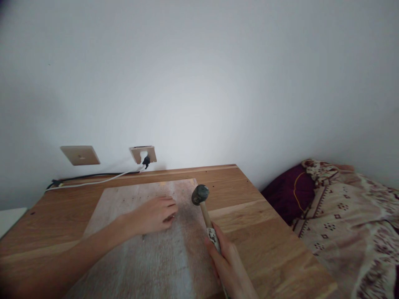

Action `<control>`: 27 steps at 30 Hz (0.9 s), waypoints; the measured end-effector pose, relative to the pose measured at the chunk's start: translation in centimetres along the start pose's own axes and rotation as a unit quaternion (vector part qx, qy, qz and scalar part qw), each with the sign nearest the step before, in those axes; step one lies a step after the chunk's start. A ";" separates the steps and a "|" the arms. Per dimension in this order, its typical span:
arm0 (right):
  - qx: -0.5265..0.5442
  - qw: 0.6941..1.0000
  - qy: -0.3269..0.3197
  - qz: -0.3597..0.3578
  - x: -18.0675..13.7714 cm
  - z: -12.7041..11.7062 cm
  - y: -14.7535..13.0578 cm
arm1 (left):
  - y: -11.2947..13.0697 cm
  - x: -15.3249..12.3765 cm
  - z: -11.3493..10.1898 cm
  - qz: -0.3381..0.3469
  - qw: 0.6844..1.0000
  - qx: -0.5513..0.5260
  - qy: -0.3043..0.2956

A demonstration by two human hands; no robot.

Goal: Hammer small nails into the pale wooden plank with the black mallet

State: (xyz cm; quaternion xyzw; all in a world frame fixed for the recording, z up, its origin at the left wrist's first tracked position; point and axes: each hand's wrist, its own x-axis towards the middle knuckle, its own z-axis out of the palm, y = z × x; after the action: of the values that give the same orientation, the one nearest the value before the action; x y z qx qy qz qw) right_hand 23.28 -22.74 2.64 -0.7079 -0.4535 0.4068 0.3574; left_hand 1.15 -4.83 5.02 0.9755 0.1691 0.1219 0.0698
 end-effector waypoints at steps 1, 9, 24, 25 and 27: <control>0.003 1.000 -0.005 0.000 -0.1 0.0 0.2 | -0.5 0.2 -0.2 -0.037 0.999 -0.039 0.010; 0.011 1.000 -0.016 0.010 -0.8 0.0 0.8 | -4.6 1.7 0.5 -0.185 0.950 -0.230 0.104; 0.005 1.000 -0.011 0.002 -1.0 0.0 0.1 | -5.4 2.6 3.3 -0.192 0.935 -0.257 0.151; 0.009 1.000 -0.016 0.001 -0.8 0.1 -0.1 | -5.5 2.6 3.4 -0.199 0.930 -0.267 0.154; 0.013 1.000 -0.025 -0.006 -0.2 0.4 -0.8 | -5.5 2.5 3.4 -0.211 0.922 -0.283 0.162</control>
State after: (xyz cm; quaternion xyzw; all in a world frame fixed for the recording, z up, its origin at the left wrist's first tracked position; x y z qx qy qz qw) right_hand 22.61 -22.62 3.22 -0.6897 -0.4617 0.4283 0.3575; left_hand 2.60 0.84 1.28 0.8238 0.3384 0.3038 0.3385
